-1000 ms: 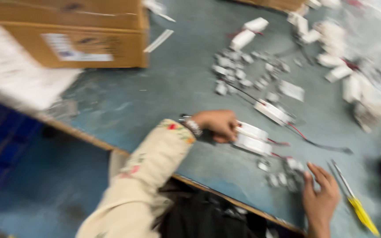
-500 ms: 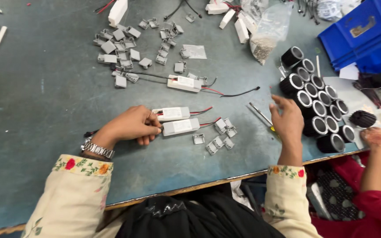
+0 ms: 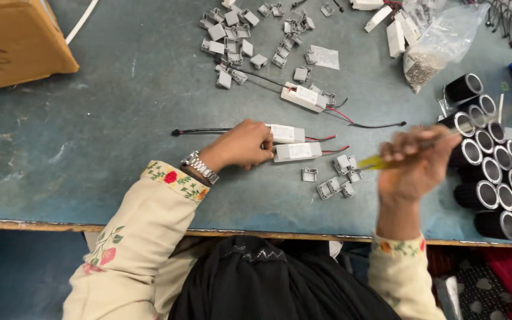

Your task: The person assembles small electronic led drivers by picking up plastic casing parts, placing them onto the driver units, and using a screwdriver to secure them before placing finished units aside.

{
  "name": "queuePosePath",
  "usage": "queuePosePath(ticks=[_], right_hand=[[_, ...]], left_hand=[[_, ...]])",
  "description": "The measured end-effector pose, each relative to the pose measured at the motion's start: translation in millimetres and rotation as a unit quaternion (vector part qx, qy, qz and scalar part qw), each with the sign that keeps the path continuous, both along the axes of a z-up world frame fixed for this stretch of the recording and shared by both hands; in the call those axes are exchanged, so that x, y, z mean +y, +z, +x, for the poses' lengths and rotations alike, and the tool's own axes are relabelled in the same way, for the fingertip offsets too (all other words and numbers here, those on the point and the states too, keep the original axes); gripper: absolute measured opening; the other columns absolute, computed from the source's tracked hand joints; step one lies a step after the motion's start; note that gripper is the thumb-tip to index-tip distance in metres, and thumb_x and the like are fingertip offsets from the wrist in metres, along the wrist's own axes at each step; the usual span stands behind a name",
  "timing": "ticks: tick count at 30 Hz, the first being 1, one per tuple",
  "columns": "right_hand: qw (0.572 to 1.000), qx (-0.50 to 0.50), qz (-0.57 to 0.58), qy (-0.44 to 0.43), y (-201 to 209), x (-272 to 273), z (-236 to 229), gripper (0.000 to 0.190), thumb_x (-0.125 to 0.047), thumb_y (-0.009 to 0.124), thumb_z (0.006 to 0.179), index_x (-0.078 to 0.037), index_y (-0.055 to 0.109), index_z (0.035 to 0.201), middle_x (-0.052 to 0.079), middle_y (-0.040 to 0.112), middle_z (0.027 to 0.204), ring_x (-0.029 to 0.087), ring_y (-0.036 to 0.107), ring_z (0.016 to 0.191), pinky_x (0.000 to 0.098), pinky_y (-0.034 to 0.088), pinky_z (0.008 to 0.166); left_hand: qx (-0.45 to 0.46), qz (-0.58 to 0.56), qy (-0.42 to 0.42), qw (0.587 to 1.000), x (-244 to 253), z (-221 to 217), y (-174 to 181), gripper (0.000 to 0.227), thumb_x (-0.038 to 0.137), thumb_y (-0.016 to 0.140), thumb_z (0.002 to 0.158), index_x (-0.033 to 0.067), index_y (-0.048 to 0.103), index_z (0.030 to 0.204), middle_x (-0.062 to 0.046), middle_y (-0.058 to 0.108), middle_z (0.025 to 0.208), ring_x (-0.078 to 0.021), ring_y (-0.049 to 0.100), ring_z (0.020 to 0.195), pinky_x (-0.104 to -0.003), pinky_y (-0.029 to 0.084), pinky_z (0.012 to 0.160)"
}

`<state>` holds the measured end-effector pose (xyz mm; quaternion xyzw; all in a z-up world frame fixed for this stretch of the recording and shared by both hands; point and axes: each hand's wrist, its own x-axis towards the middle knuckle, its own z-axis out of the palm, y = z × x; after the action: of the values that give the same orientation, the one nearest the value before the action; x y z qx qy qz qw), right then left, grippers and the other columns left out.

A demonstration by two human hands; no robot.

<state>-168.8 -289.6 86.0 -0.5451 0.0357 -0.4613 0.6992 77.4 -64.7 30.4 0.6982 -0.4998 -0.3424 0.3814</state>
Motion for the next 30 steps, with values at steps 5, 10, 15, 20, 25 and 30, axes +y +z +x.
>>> queuePosePath(ticks=[5,10,15,20,25,30], right_hand=[[0.972,-0.111,-0.112,0.173,40.1,39.9,65.5,0.057,-0.056,0.028,0.113,-0.016,0.044,0.075,-0.004,0.031,0.050,0.006,0.029,0.038,0.0276,0.032,0.037],[0.969,-0.021,-0.112,0.219,-46.5,72.1,124.1,0.045,-0.040,0.044,0.114,-0.008,0.041,0.083,0.002,0.037,0.062,0.014,0.030,0.047,0.0297,0.027,0.045],[0.958,0.032,-0.126,0.256,-52.5,71.3,133.9,0.042,-0.029,0.052,0.113,-0.008,0.041,0.078,0.003,0.038,0.062,0.014,0.035,0.048,0.0312,0.029,0.045],[0.961,-0.089,-0.109,0.238,2.8,52.6,97.6,0.041,-0.030,0.054,0.110,-0.007,0.043,0.079,0.002,0.037,0.057,0.010,0.032,0.044,0.0279,0.029,0.044],[0.967,0.077,-0.093,0.223,-58.6,85.2,105.2,0.046,-0.030,0.048,0.114,-0.007,0.042,0.074,0.002,0.040,0.062,0.014,0.036,0.053,0.0315,0.032,0.053],[0.965,0.021,-0.091,0.244,-57.0,58.8,95.1,0.031,-0.011,0.062,0.099,-0.006,0.041,0.077,0.004,0.043,0.069,0.017,0.037,0.059,0.0348,0.030,0.053]], left_hand=[[-0.022,-0.025,-0.023,0.999,-0.8,3.1,-3.7,0.015,0.012,0.072,0.082,-0.0025,0.075,0.079,-0.009,0.072,0.060,-0.0159,0.068,0.045,-0.031,0.056,0.047],[0.035,-0.005,-0.018,0.999,-1.7,8.6,-10.6,0.015,0.012,0.074,0.083,-0.0023,0.073,0.080,-0.008,0.072,0.060,-0.0153,0.069,0.046,-0.030,0.055,0.043],[0.036,-0.005,-0.026,0.999,-2.0,8.8,-11.8,0.015,0.011,0.074,0.083,-0.0030,0.073,0.079,-0.008,0.073,0.061,-0.0147,0.070,0.047,-0.028,0.055,0.043],[0.049,-0.004,-0.030,0.998,-2.9,12.4,-12.7,0.015,0.011,0.074,0.083,-0.0032,0.074,0.078,-0.009,0.073,0.062,-0.0149,0.070,0.047,-0.029,0.054,0.043],[0.059,-0.012,-0.034,0.998,-9.1,8.6,-14.8,0.015,0.012,0.074,0.083,-0.0025,0.073,0.079,-0.009,0.073,0.062,-0.0141,0.070,0.047,-0.029,0.054,0.043],[0.053,-0.019,-0.040,0.998,-4.9,13.7,-17.6,0.016,0.012,0.076,0.081,-0.0029,0.074,0.080,-0.008,0.073,0.062,-0.0139,0.069,0.046,-0.029,0.054,0.044]])
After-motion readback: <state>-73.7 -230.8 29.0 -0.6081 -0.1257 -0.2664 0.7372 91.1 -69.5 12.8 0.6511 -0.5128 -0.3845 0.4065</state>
